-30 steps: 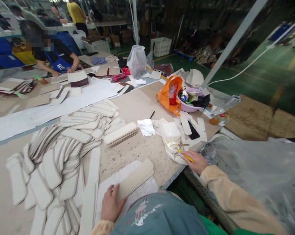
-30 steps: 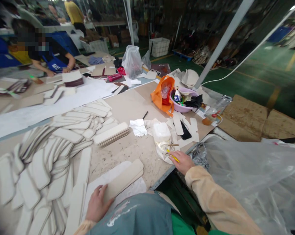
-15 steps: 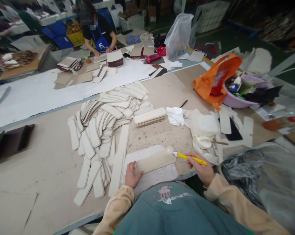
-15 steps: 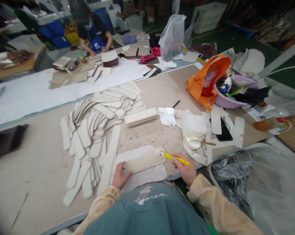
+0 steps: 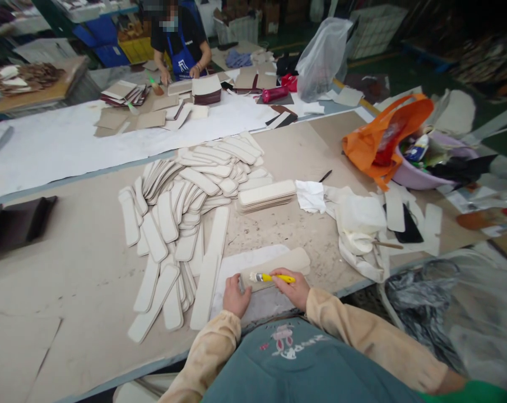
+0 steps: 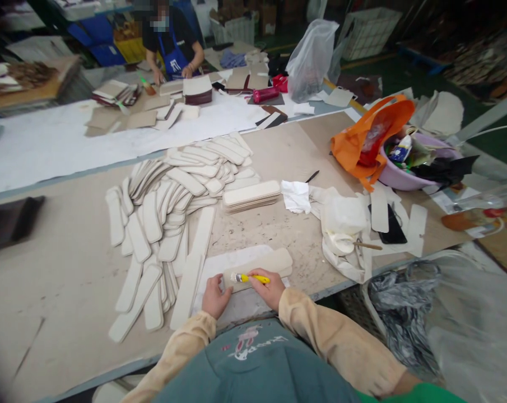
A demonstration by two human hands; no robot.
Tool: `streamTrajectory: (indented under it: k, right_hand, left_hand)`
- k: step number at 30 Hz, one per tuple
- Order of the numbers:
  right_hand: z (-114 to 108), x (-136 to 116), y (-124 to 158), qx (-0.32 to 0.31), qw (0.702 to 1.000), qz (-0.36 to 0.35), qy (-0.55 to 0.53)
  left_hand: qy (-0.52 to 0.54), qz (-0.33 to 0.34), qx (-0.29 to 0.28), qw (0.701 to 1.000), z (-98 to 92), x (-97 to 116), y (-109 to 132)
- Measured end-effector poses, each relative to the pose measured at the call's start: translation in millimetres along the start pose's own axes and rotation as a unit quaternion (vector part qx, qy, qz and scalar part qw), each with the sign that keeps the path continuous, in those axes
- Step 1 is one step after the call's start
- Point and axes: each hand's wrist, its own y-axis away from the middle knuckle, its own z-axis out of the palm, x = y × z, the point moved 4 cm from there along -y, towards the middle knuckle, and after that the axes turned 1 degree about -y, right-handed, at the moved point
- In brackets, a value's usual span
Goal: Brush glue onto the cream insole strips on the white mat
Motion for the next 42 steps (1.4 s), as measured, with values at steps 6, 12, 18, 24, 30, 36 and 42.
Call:
streamTrajectory:
  k: [6, 12, 18, 24, 30, 36, 42]
  right_hand:
    - [15, 5, -4, 0.008, 1.000, -0.014, 0.012]
    - [19, 5, -8, 0.029, 0.998, -0.043, 0.044]
    - [7, 12, -6, 0.053, 0.996, -0.039, 0.065]
    - [-27, 18, -1, 0.109, 0.989, -0.046, 0.083]
    - [-71, 29, 11, 0.164, 0.980, -0.022, 0.109]
    - [-114, 40, 21, 0.223, 0.966, 0.003, 0.128]
    - [-115, 34, 30, 0.242, 0.966, 0.014, 0.090]
  left_hand:
    - [-0.018, 0.001, -0.014, 1.000, 0.6, 0, -1]
    - [-0.029, -0.005, -0.017, 0.999, -2.0, 4, -2]
    - [-0.040, -0.008, -0.013, 0.999, -3.5, 6, -5]
    - [-0.046, -0.009, -0.027, 0.999, -3.2, 7, -6]
    - [-0.055, -0.012, -0.025, 0.998, 0.6, 4, -10]
    - [-0.056, -0.013, -0.032, 0.998, 1.9, 1, -11]
    - [-0.051, -0.007, -0.027, 0.998, 0.4, 2, -11]
